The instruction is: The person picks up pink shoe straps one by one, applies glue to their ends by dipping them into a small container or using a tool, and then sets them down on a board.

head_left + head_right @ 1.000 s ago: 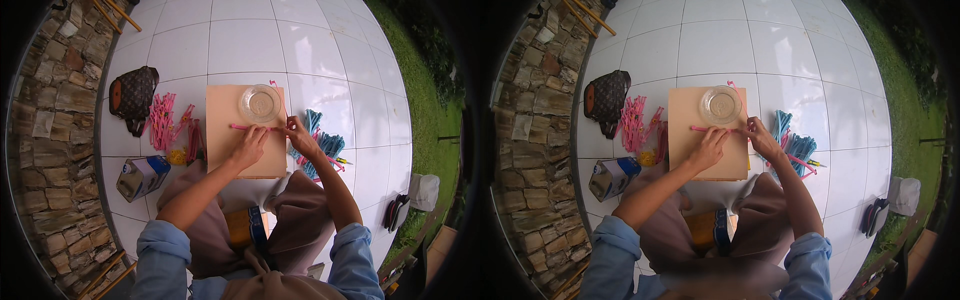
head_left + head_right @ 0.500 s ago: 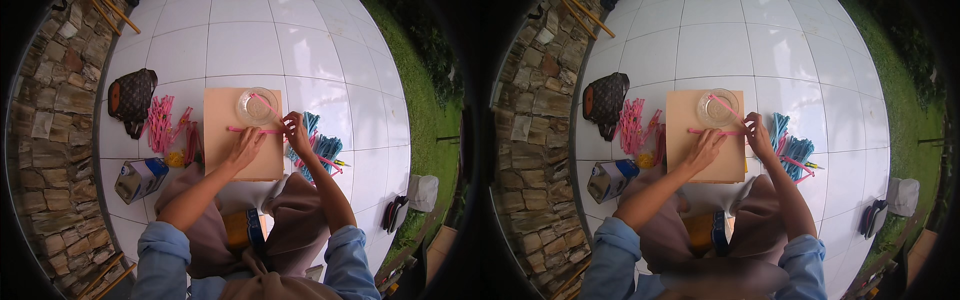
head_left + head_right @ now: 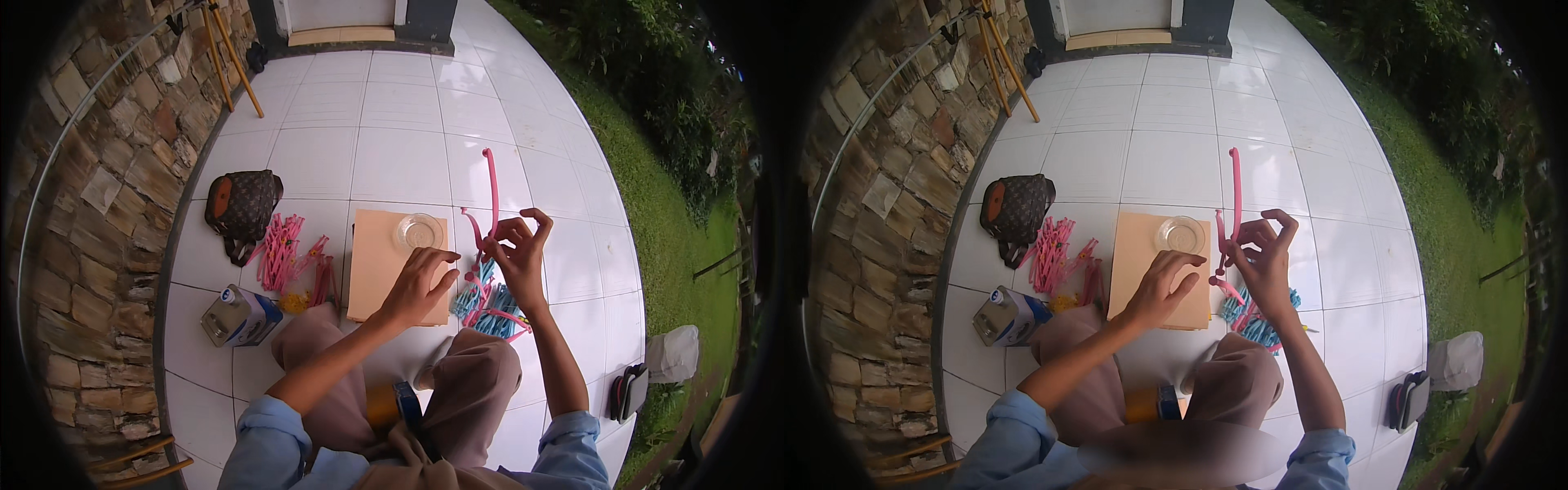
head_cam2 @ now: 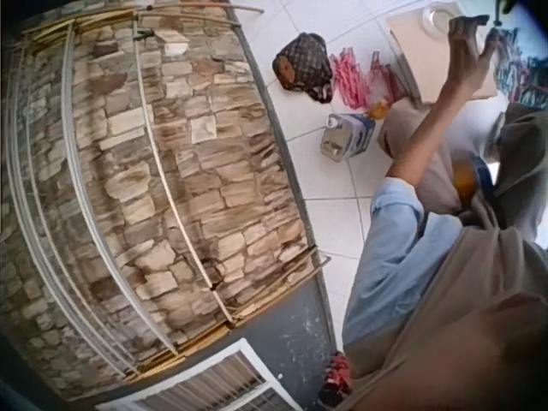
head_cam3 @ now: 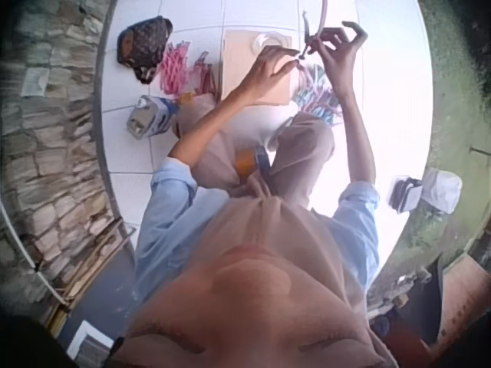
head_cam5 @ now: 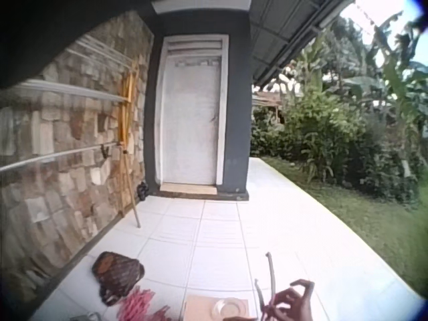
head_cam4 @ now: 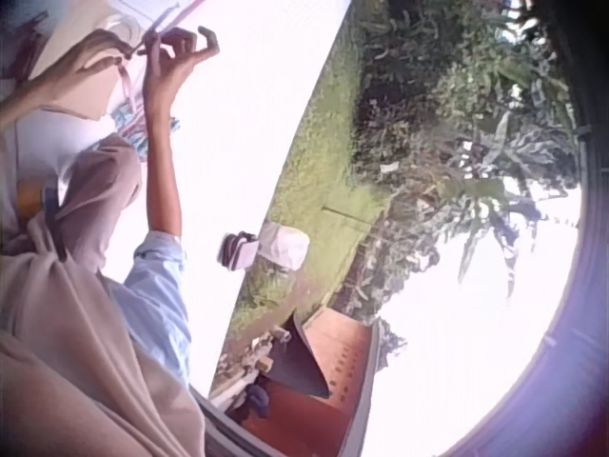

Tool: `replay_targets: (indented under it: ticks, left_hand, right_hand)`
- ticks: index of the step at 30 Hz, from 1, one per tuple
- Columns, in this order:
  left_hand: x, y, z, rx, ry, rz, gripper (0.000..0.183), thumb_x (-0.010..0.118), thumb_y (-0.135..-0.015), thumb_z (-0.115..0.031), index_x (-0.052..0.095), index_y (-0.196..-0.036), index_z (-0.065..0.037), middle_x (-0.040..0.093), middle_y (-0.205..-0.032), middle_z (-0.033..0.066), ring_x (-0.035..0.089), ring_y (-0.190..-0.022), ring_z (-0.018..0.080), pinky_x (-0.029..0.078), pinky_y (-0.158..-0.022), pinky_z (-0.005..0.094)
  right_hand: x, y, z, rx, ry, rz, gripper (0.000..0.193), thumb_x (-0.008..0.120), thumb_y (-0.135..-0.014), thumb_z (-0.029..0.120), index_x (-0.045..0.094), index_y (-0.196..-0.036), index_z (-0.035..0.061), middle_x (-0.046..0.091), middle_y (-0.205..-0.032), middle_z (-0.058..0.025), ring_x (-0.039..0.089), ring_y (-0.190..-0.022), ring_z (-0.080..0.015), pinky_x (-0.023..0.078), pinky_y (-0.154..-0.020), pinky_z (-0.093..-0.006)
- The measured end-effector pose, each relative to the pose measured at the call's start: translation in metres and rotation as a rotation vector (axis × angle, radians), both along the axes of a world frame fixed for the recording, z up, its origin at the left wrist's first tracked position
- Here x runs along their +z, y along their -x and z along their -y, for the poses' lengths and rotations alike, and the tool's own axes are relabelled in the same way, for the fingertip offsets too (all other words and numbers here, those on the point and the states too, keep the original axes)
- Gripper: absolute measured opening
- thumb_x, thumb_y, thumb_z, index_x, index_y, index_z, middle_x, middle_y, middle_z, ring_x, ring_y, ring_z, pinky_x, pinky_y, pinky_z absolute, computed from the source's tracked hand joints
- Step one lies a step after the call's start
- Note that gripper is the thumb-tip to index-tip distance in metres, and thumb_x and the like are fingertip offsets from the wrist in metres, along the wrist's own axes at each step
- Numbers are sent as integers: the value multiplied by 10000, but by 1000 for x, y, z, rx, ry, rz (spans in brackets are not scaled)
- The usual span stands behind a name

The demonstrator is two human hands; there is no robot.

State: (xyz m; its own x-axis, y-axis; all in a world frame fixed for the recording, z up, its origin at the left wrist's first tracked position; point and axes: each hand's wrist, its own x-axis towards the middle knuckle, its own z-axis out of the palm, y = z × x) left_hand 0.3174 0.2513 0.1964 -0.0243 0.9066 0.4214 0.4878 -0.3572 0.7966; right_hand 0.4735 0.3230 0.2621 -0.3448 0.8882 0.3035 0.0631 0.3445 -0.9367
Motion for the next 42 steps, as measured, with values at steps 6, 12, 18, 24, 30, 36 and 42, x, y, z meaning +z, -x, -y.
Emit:
replay_targets:
  ticks: [6, 12, 18, 24, 30, 36, 42]
  left_hand:
    - [93, 19, 18, 154, -201, 282, 189, 624, -848, -139, 502, -874, 3, 576, -794, 102, 566, -762, 227, 432, -707, 340]
    - [114, 102, 37, 406, -559, 181, 129, 549, -863, -9, 452, -947, 2, 498, -929, 107, 545, -866, 183, 464, -767, 289]
    - [74, 173, 59, 365, -354, 152, 121, 491, -927, -112, 402, -941, -30, 621, -769, 73, 551, -630, 121, 426, -564, 252]
    - [-55, 219, 48, 317, 308, 332, 212, 497, -935, -210, 384, -1022, -53, 556, -749, 69, 569, -704, 113, 437, -590, 260]
    - [-220, 224, 28, 348, 632, 157, 323, 632, -825, -273, 471, -989, -46, 624, -859, 115, 621, -823, 262, 464, -746, 357]
    - [-287, 245, 54, 659, 792, 47, 258, 608, -815, -217, 570, -990, -32, 646, -954, 163, 609, -932, 322, 467, -811, 407]
    - [-245, 254, 20, 542, 661, 33, 199, 579, -827, -169, 585, -990, -56, 640, -968, 156, 614, -913, 317, 469, -825, 407]
  right_hand:
    - [93, 58, 28, 20, 62, -358, 551, 593, -848, 28, 161, -1190, 39, 507, -911, -147, 609, -744, -198, 549, -639, -307]
    - [21, 106, 60, 260, 746, -209, 594, 466, -935, 304, 86, -1325, 68, 591, -757, -163, 562, -581, -231, 444, -545, -315]
    - [-59, 146, 108, 285, 325, -125, 695, 542, -866, 57, 39, -1344, 84, 593, -900, -145, 585, -771, -194, 479, -609, -282]
    - [-140, 251, 67, 487, 266, -61, 838, 578, -827, 3, -38, -1382, 124, 504, -1159, -192, 584, -919, -215, 502, -781, -309]
    - [-342, 282, 67, 141, 745, 36, 803, 494, -807, -87, -31, -1382, 113, 514, -1132, -221, 569, -947, -215, 485, -783, -294]
    - [-343, 300, 90, -39, 944, 139, 722, 474, -810, -71, 65, -1387, 72, 485, -1172, -212, 520, -1028, -208, 453, -834, -286]
    - [-304, 303, 71, 52, 978, 90, 447, 473, -836, 5, 302, -1249, 19, 516, -1160, -161, 541, -1042, -224, 454, -864, -319]
